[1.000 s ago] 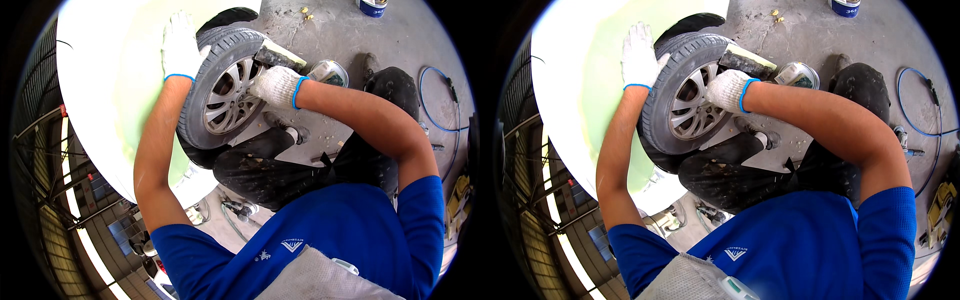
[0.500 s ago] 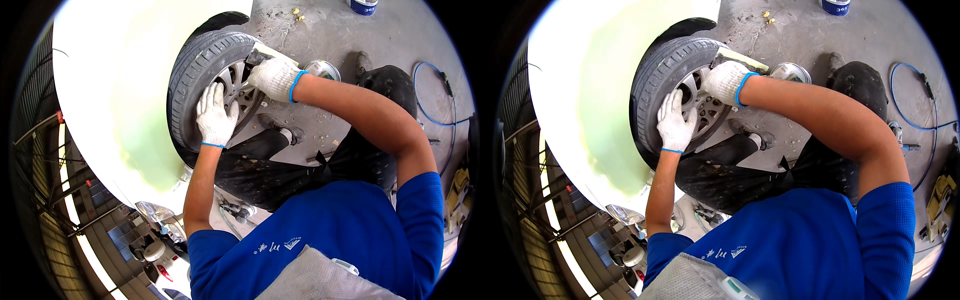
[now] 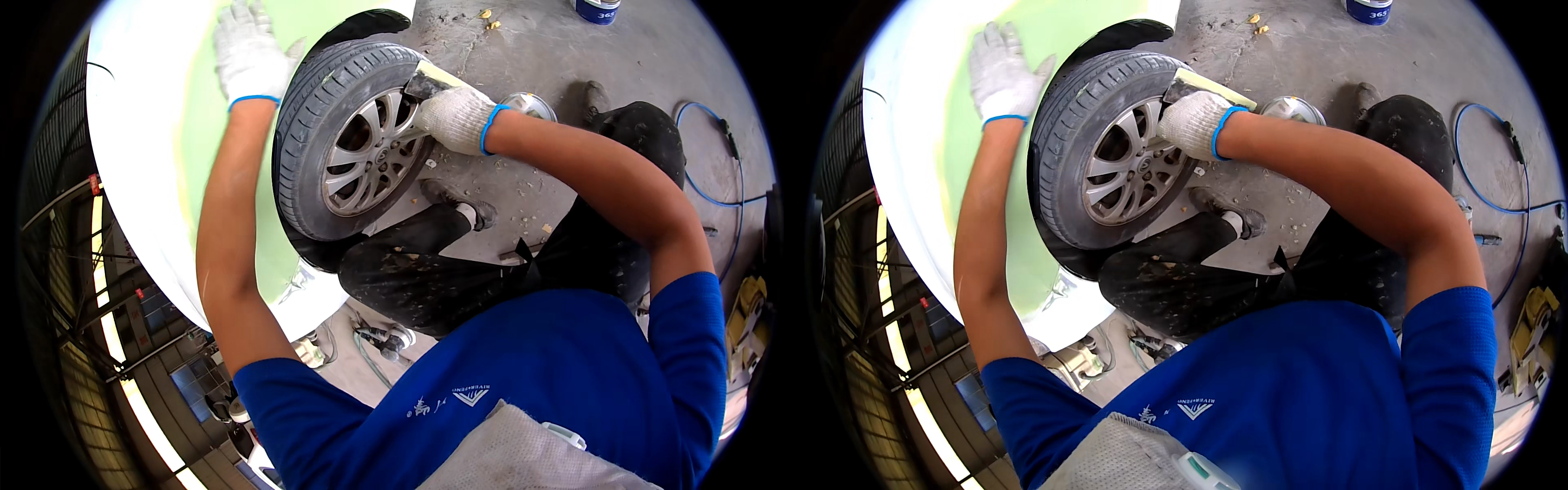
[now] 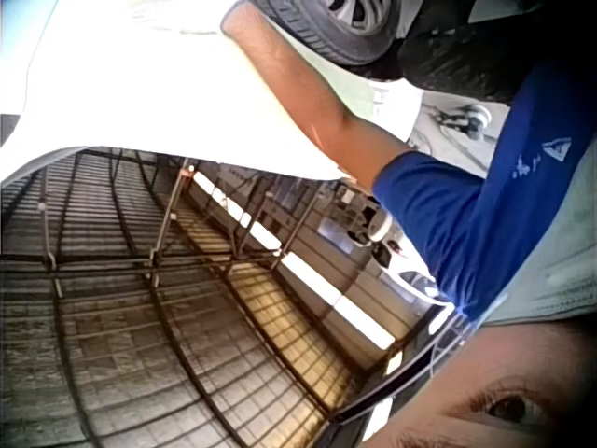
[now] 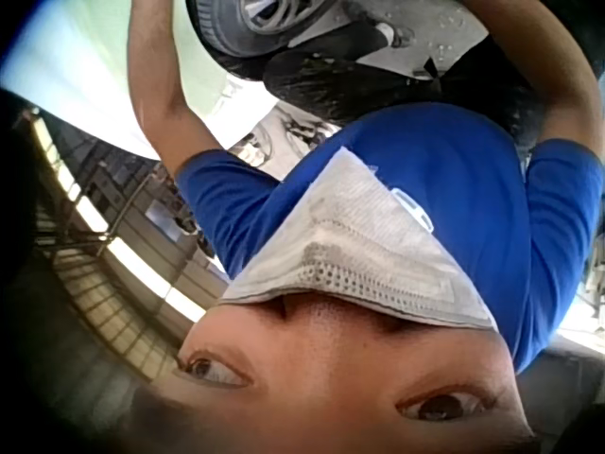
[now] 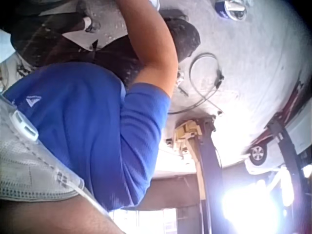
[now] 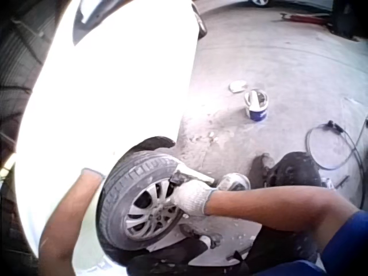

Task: The person sands a green primer patch on the front fender of a white car using a sanding block and sandpaper. They switch between different sandpaper sheets and a sanding sponge, working around the wheel arch and along the fender edge.

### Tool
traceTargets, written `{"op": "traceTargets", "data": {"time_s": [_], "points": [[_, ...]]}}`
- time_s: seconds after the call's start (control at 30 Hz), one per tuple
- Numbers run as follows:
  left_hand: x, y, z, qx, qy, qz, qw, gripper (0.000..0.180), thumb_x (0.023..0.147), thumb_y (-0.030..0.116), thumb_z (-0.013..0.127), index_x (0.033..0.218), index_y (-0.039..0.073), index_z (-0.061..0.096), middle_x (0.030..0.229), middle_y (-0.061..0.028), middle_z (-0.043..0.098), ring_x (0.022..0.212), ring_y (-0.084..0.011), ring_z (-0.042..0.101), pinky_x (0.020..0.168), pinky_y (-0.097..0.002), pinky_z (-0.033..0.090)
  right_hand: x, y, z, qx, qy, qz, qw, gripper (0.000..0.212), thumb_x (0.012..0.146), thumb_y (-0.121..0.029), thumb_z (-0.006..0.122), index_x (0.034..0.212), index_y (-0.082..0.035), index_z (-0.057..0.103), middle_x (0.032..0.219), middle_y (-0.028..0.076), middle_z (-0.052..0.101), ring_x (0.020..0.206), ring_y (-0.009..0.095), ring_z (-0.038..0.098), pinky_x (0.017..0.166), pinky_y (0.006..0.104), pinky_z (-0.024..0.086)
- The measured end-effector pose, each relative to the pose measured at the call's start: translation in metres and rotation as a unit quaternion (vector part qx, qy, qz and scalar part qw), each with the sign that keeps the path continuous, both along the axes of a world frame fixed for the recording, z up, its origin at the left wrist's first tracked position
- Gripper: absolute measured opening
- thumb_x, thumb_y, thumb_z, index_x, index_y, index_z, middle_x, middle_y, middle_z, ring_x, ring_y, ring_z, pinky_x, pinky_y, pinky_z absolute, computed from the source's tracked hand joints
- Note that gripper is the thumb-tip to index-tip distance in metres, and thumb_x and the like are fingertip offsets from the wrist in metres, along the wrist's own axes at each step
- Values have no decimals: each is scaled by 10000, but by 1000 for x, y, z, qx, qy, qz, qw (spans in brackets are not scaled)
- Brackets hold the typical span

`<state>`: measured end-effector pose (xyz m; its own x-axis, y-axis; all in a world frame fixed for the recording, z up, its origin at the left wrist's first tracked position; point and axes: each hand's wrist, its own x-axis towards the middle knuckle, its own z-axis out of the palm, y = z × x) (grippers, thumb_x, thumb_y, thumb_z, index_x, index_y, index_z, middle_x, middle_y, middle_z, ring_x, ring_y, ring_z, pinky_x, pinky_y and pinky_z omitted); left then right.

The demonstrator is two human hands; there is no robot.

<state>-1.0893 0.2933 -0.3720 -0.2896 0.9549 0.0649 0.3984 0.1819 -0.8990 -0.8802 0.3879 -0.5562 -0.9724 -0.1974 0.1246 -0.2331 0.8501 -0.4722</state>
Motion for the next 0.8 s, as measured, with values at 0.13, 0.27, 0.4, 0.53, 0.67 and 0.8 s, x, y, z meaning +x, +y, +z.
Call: {"op": "traceTargets", "data": {"time_s": [0.13, 0.27, 0.4, 0.53, 0.67, 0.8], "points": [[27, -21, -88, -199, -238, 41, 950, 833, 827, 475, 723, 1457, 0, 457, 1507, -210, 457, 1415, -377, 388, 1216, -450, 268, 6, 1, 21, 6, -19, 21, 1000, 194, 794, -62, 646, 973, -53, 723, 937, 178, 731, 886, 371, 727, 746, 482, 587], [9, -7, -77, -64, -182, -28, 981, 778, 907, 509, 612, 1497, 39, 424, 1548, -178, 425, 1435, -367, 378, 1206, -465, 272, 4, -2, 17, -8, 11, 13, 1000, 192, 766, -72, 675, 949, -63, 732, 882, 163, 717, 877, 373, 726, 735, 478, 591], [4, 54, 1, -2, -4, -3, 1000, 652, 923, 526, 562, 1369, 51, 533, 1412, -173, 523, 1316, -355, 470, 1115, -454, 358, 4, 0, 10, -13, 11, -3, 1000, 191, 748, -77, 694, 934, -61, 731, 894, 162, 722, 870, 370, 725, 738, 476, 587], [-7, 35, -38, -82, -161, -21, 983, 436, 909, 453, 578, 1075, 63, 677, 1122, -123, 678, 1069, -302, 610, 932, -449, 474, 6, 6, 17, -7, 13, -7, 1000, 143, 774, -87, 668, 901, -65, 729, 878, 166, 722, 858, 362, 726, 739, 476, 582], [6, 18, -85, -91, -279, -22, 956, 459, 945, 428, 563, 1238, 79, 620, 1264, -138, 621, 1225, -314, 548, 1079, -457, 420, -3, 11, 19, 5, 22, -11, 1000, 221, 835, -91, 628, 1012, -30, 745, 1026, 228, 715, 914, 371, 734, 733, 470, 594], [5, 20, -27, 29, -123, 44, 991, 531, 916, 437, 574, 1265, 39, 608, 1212, -207, 625, 1123, -342, 591, 966, -471, 479, -4, -4, 8, -29, 40, -3, 999, 163, 837, -88, 599, 944, -60, 719, 915, 181, 711, 929, 364, 706, 820, 457, 560]]}}
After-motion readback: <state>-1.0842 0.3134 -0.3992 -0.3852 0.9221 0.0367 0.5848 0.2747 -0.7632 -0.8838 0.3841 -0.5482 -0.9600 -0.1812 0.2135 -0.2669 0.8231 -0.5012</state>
